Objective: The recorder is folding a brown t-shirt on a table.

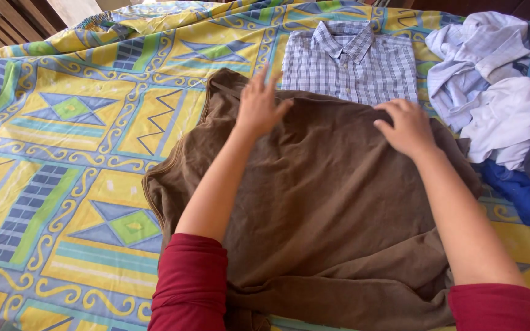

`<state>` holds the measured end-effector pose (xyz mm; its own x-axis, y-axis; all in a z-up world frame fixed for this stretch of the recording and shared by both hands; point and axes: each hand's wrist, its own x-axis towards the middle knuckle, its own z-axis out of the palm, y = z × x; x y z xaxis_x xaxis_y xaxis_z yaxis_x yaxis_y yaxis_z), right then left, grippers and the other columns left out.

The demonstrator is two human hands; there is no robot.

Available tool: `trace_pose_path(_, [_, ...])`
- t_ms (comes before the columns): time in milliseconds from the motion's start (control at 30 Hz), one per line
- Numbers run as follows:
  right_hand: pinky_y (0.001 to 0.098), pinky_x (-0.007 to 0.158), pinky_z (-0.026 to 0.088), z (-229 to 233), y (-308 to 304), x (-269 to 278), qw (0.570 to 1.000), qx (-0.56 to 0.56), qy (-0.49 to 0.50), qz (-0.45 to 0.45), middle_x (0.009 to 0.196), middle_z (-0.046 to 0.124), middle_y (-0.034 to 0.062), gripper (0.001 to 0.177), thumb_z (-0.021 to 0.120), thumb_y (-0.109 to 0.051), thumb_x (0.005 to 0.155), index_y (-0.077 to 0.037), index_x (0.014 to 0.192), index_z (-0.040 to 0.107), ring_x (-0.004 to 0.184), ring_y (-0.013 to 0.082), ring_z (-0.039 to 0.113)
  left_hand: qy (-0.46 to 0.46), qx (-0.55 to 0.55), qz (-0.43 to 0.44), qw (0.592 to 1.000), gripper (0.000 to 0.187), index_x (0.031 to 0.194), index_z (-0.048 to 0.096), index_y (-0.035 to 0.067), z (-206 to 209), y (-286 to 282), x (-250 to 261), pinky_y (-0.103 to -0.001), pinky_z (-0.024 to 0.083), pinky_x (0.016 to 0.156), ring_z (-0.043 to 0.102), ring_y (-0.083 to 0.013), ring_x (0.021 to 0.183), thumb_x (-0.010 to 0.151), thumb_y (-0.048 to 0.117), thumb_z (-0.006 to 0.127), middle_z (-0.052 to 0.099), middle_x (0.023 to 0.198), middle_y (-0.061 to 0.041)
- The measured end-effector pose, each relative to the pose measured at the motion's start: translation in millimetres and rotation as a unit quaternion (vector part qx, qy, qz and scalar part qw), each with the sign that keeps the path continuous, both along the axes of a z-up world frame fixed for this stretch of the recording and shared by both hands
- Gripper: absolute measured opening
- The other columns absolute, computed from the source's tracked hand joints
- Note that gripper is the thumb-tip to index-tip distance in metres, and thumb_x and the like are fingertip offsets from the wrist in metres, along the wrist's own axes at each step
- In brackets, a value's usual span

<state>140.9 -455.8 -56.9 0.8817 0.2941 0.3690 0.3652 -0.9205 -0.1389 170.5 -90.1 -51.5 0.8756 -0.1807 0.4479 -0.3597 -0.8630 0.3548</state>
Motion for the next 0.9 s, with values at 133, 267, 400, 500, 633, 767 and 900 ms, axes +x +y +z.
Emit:
trace_pose_path(133, [0.0624, 0.120, 0.022, -32, 2, 0, 0.987, 0.011, 0.154, -0.048, 0.163, 0.038, 0.0139, 0.055, 0.046, -0.042, 0.106, -0.029, 0.158, 0.039, 0.150, 0.0386, 0.033, 0.131, 0.096, -0.020, 0.986, 0.079, 0.163, 0.026, 0.043, -47, -16, -9, -0.080, 0.017, 0.117, 0.012, -0.0398, 0.159, 0.096, 0.080, 0.045, 0.010, 0.174, -0.004])
trace_pose_path(267, [0.0603, 0.117, 0.022, -49, -7, 7, 0.996, 0.014, 0.045, -0.071, 0.151, 0.044, 0.0154, 0.058, 0.056, -0.044, 0.102, -0.027, 0.156, 0.043, 0.141, 0.0382, 0.040, 0.125, 0.103, -0.016, 0.987, 0.076, 0.162, 0.024, 0.045, -66, -8, -1, -0.075, 0.009, 0.120, 0.012, -0.0318, 0.160, 0.097, 0.079, 0.041, 0.014, 0.173, -0.002])
trace_pose_path(400, [0.0572, 0.110, 0.032, -69, -19, 9, 0.994, -0.002, -0.057, -0.093, 0.115, 0.060, 0.0078, 0.037, 0.069, -0.041, 0.099, -0.022, 0.131, 0.067, 0.119, 0.0327, 0.055, -0.056, 0.105, 0.019, 0.993, 0.063, 0.153, 0.046, 0.036, -64, 25, -5, -0.066, 0.022, 0.121, 0.036, -0.0293, 0.151, 0.097, 0.062, 0.058, 0.038, 0.162, -0.006])
trace_pose_path(500, [0.0510, 0.107, 0.039, -79, -31, 21, 0.990, -0.043, -0.105, -0.078, 0.101, 0.063, 0.0012, 0.024, 0.073, -0.042, 0.098, -0.023, 0.113, 0.070, 0.108, 0.0265, 0.063, -0.111, 0.104, 0.163, 0.975, 0.064, 0.144, 0.054, 0.024, -69, 82, 6, -0.058, 0.039, 0.113, 0.055, -0.0356, 0.132, 0.090, 0.053, 0.074, 0.054, 0.140, -0.012])
trace_pose_path(633, [0.0415, 0.098, 0.034, -36, -20, 9, 0.983, -0.057, -0.137, -0.112, 0.110, 0.074, 0.0046, 0.016, 0.068, -0.025, 0.107, -0.015, 0.117, 0.076, 0.093, 0.0230, 0.064, 0.000, 0.048, 0.241, 0.969, 0.046, 0.139, 0.054, 0.005, -22, 156, -24, -0.050, 0.048, 0.097, 0.057, -0.0379, 0.117, 0.107, 0.036, 0.046, 0.060, 0.133, -0.019])
trace_pose_path(767, [0.0501, 0.098, 0.029, -34, -8, 15, 0.978, -0.041, -0.142, -0.144, 0.118, 0.059, 0.0122, 0.024, 0.073, -0.010, 0.092, -0.014, 0.115, 0.071, 0.104, 0.0343, 0.054, 0.258, 0.016, 0.284, 0.923, 0.049, 0.096, 0.066, 0.001, -34, 230, -33, -0.049, 0.055, 0.080, 0.069, -0.0359, 0.085, 0.106, 0.041, 0.039, 0.071, 0.091, -0.017])
trace_pose_path(900, [0.0537, 0.104, 0.026, -12, 47, 2, 0.993, -0.020, -0.103, -0.054, 0.131, 0.055, 0.0139, 0.037, 0.065, -0.023, 0.098, -0.010, 0.132, 0.065, 0.115, 0.0346, 0.051, 0.443, -0.094, 0.220, 0.864, 0.068, 0.102, 0.076, -0.005, -13, 229, -55, -0.044, 0.057, 0.081, 0.070, -0.0316, 0.089, 0.086, 0.059, 0.061, 0.075, 0.097, -0.015])
